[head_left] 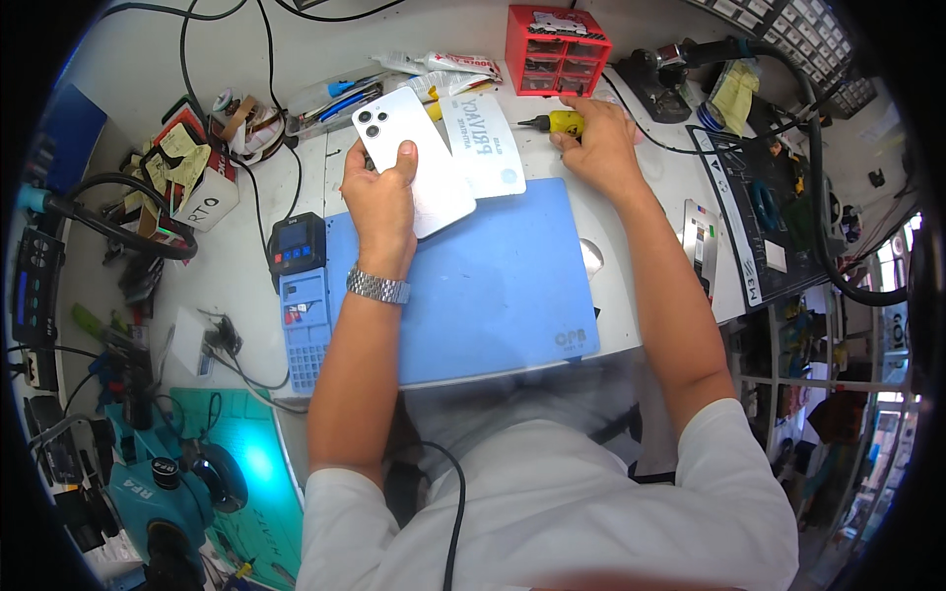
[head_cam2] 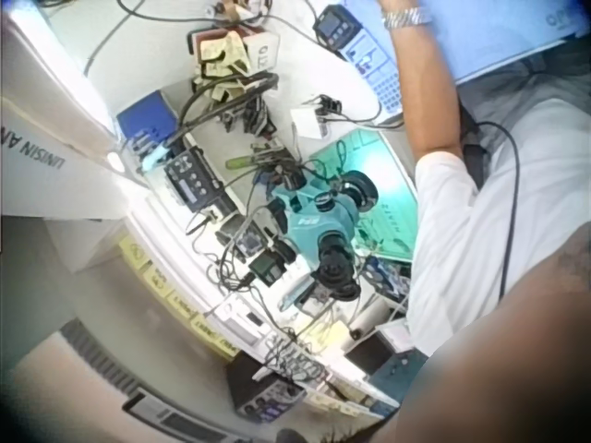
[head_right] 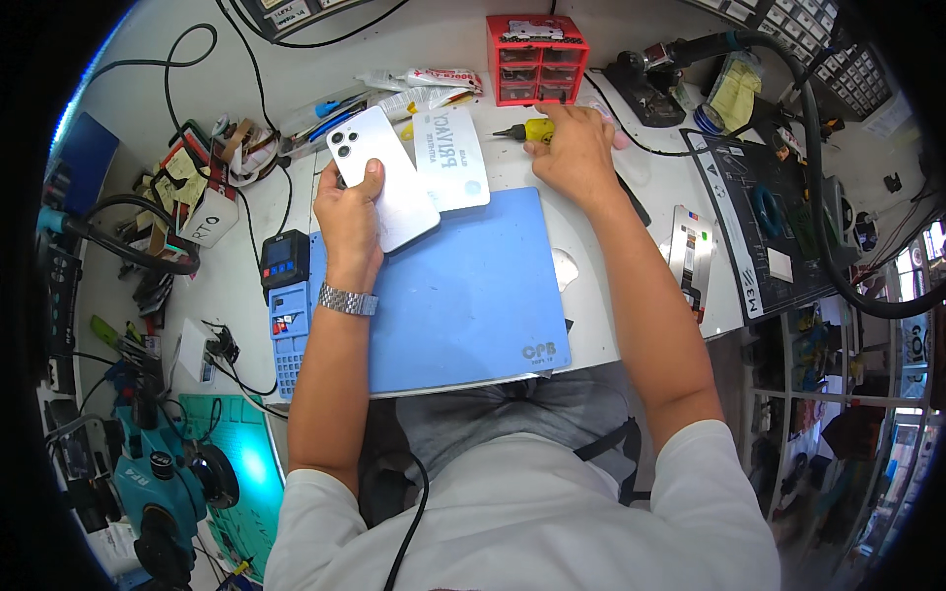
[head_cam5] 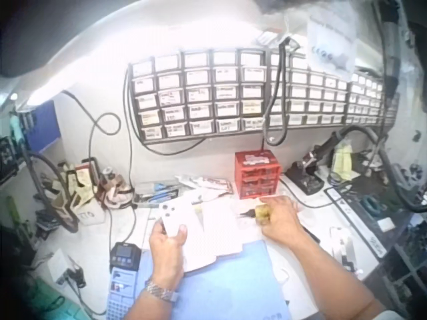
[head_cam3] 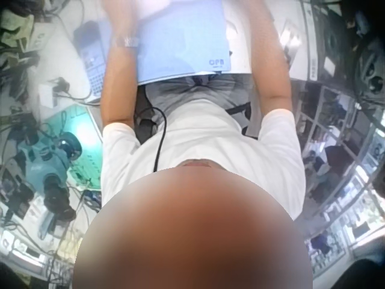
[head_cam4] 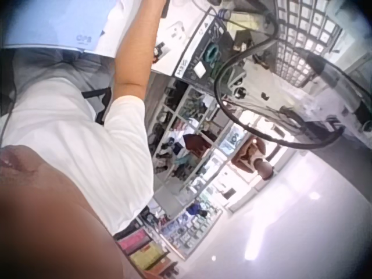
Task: The person removes a phone case from a smartphone, then aligns and applies a privacy screen protector to the back of the device. They smooth the film with their fingers and use a small yellow tool to press out bubbles, repeating the process until the film is fully adhered.
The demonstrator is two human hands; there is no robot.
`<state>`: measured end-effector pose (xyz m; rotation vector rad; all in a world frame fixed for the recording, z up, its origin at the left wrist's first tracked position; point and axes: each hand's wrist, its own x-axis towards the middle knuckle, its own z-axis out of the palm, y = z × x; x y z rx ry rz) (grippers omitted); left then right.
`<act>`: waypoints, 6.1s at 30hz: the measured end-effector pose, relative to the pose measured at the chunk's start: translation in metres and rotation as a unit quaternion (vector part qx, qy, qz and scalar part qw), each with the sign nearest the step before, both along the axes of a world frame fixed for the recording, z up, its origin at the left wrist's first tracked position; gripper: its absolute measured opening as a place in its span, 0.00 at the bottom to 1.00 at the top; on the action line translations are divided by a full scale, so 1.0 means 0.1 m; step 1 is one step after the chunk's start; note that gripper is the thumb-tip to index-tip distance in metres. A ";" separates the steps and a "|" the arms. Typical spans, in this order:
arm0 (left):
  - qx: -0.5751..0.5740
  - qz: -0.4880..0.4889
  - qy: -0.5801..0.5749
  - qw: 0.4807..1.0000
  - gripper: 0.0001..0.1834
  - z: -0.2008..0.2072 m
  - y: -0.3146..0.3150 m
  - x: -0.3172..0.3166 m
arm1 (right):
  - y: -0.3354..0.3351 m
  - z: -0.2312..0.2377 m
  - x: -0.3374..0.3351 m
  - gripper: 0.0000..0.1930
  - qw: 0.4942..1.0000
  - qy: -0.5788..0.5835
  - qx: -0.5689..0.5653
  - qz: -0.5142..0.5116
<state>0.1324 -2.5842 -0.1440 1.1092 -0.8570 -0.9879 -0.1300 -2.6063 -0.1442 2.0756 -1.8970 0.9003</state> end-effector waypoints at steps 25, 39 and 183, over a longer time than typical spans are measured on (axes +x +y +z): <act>0.052 -0.005 0.009 0.999 0.28 -0.12 -0.06 0.00 | 0.43 0.30 0.17 0.22 0.938 -0.139 0.004 0.317; 0.051 0.029 0.000 0.998 0.24 -0.09 -0.07 0.04 | 0.31 0.25 0.00 0.19 0.962 -0.152 -0.004 0.228; -0.079 0.026 0.321 0.944 0.21 -0.04 0.02 -0.03 | 0.61 0.21 0.84 0.18 0.683 -0.605 0.354 0.208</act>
